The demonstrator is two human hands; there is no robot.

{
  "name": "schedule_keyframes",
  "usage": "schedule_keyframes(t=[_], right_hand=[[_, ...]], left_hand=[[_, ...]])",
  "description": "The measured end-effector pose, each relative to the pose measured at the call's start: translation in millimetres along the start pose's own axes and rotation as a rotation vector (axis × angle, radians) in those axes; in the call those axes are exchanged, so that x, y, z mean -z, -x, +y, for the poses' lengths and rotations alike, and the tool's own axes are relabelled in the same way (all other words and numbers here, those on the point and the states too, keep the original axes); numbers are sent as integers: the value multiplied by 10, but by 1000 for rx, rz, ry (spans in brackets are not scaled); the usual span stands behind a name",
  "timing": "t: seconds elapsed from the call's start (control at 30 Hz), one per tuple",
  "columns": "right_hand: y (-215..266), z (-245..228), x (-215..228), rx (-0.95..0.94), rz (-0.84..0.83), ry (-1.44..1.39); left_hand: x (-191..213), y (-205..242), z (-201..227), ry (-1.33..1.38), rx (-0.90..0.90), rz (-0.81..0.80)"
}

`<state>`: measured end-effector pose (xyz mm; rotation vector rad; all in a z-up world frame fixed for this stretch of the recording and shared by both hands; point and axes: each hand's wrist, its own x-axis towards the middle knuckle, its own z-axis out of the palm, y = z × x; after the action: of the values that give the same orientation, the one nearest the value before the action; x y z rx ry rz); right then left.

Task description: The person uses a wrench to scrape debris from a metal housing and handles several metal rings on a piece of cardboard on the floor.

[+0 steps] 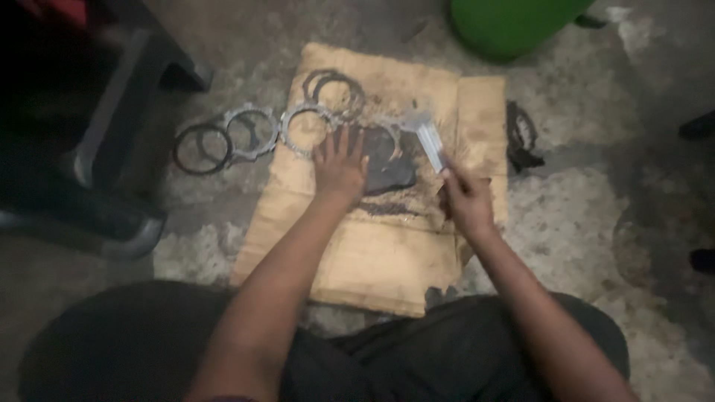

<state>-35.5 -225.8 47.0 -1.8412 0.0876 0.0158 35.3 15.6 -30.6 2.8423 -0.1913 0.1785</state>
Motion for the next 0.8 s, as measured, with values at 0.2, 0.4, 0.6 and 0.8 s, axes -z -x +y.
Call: schedule_keyframes(t=[0.2, 0.4, 0.6, 0.8], right_hand=[[-32, 114, 0, -88, -75, 207], [-2, 326, -19, 410, -55, 264], [-38, 225, 50, -68, 27, 53], [-78, 377, 89, -3, -47, 160]], left_hand=[[55, -58, 33, -39, -23, 20], [33, 0, 4, 4, 2, -12], [29, 25, 6, -12, 0, -2], [-41, -30, -10, 8, 3, -3]])
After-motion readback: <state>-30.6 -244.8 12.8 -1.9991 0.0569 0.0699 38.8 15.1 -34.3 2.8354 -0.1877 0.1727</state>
